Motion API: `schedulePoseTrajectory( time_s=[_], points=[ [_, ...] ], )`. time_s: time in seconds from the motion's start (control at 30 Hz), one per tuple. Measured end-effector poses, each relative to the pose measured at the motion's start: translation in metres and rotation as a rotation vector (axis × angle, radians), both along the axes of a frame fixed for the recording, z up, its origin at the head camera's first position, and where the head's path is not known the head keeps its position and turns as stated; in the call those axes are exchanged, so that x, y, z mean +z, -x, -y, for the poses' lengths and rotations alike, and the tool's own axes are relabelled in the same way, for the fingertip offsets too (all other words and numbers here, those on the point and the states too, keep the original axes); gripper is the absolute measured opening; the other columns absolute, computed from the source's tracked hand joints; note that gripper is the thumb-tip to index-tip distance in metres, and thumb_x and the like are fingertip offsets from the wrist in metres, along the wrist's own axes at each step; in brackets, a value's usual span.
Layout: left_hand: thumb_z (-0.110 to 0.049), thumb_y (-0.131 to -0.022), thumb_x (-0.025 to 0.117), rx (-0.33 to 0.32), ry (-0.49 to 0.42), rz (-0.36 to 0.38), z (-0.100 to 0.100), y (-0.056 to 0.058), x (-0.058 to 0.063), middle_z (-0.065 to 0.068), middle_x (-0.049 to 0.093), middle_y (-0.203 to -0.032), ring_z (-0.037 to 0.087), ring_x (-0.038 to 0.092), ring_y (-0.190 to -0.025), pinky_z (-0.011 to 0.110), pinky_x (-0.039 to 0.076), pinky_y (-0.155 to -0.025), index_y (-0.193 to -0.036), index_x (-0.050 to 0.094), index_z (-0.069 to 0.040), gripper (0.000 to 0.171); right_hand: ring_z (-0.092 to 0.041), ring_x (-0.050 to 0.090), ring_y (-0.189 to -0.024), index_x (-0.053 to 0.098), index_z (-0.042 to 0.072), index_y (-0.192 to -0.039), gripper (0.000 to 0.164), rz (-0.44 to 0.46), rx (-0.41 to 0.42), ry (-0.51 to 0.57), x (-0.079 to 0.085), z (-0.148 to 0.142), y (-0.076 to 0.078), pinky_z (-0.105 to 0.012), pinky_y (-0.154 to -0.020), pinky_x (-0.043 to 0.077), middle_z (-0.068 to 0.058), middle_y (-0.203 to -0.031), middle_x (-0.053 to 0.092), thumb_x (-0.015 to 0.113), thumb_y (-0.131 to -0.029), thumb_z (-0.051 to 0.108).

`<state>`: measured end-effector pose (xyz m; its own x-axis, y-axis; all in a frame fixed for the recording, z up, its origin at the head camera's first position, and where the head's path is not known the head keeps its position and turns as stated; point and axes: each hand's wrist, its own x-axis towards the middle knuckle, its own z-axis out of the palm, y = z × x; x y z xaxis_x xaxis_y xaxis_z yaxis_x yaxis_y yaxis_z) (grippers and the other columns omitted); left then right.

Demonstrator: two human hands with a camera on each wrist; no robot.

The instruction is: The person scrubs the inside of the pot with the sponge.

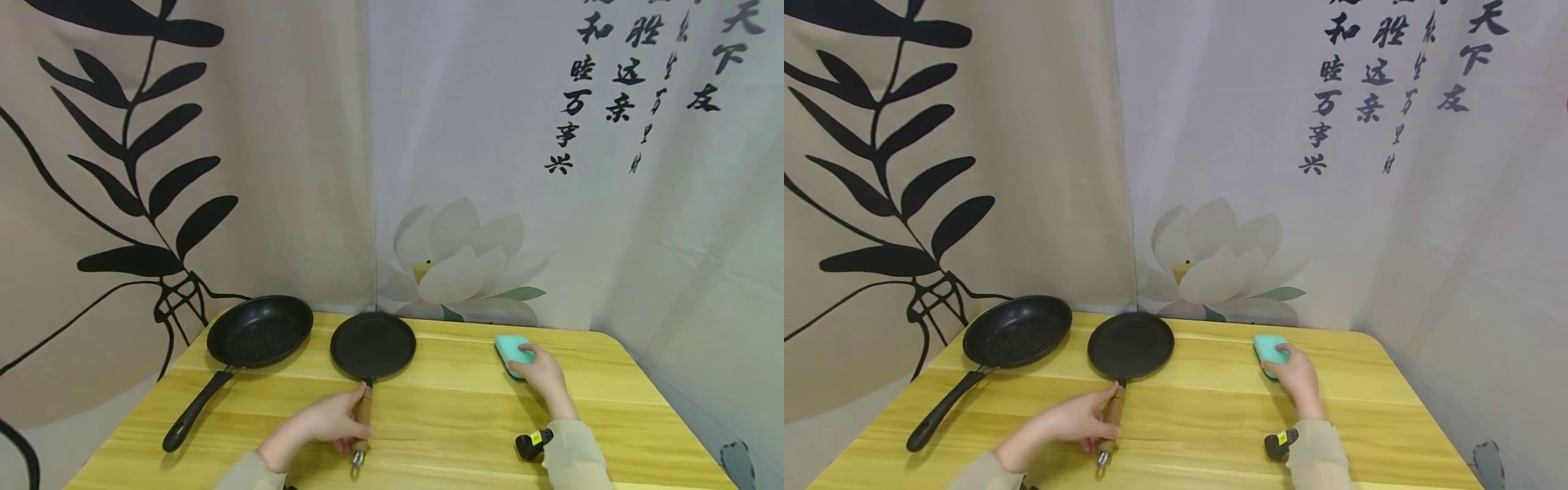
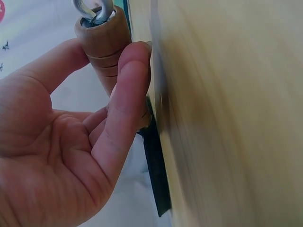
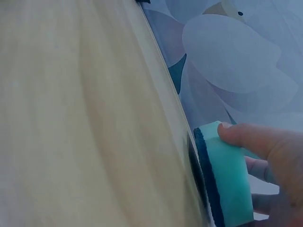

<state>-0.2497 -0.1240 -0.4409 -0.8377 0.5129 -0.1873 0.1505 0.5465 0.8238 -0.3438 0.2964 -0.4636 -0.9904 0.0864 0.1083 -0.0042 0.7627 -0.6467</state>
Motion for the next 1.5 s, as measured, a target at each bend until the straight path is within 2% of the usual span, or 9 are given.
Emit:
schedulePoseTrajectory(
  time_s=[0.2,0.5,0.87,1.27,1.5],
  points=[
    [-0.019,-0.087,0.073,-0.022,-0.003,-0.016,-0.014,0.002,-0.002,0.009,0.062,-0.058,0.022,0.061,-0.048,0.038,0.054,-0.047,-0.149,0.015,0.013,0.091,-0.052,0.043,-0.121,0.050,-0.004,-0.134,0.061,-0.013,-0.005,0.020,0.001,0.001,0.001,-0.063,-0.096,0.039,-0.035,-0.138,0.043,0.070,-0.089,0.032],
    [-0.020,-0.087,0.074,-0.040,0.007,-0.001,-0.033,0.004,-0.002,0.009,0.063,-0.059,0.022,0.062,-0.049,0.036,0.055,-0.047,-0.150,0.014,0.011,0.092,-0.051,0.037,-0.128,0.047,-0.003,-0.140,0.066,-0.033,0.006,0.082,0.003,0.008,0.002,-0.062,-0.102,0.034,-0.032,-0.143,0.039,0.070,-0.089,0.032],
    [-0.020,-0.087,0.074,-0.047,0.030,0.005,-0.045,0.008,-0.001,0.009,0.064,-0.059,0.022,0.063,-0.050,0.036,0.055,-0.048,-0.149,0.015,0.012,0.091,-0.049,0.041,-0.126,0.048,-0.002,-0.139,0.064,-0.053,0.044,0.072,0.006,0.022,0.005,-0.061,-0.100,0.037,-0.031,-0.141,0.043,0.071,-0.088,0.030],
    [-0.017,-0.086,0.075,-0.043,-0.002,-0.004,-0.053,0.005,-0.001,0.010,0.064,-0.058,0.023,0.063,-0.050,0.038,0.055,-0.047,-0.149,0.015,0.013,0.092,-0.047,0.046,-0.123,0.053,-0.001,-0.136,0.060,-0.127,0.105,-0.017,0.018,0.035,0.008,-0.059,-0.099,0.039,-0.029,-0.136,0.049,0.073,-0.087,0.028],
    [-0.019,-0.087,0.074,-0.041,0.009,-0.002,-0.055,0.005,-0.001,0.009,0.064,-0.058,0.020,0.062,-0.049,0.034,0.054,-0.046,-0.149,0.014,0.012,0.093,-0.045,0.048,-0.122,0.054,0.000,-0.135,0.060,-0.148,0.156,-0.053,0.021,0.045,0.008,-0.058,-0.097,0.041,-0.027,-0.136,0.051,0.074,-0.085,0.027]
  ],
)
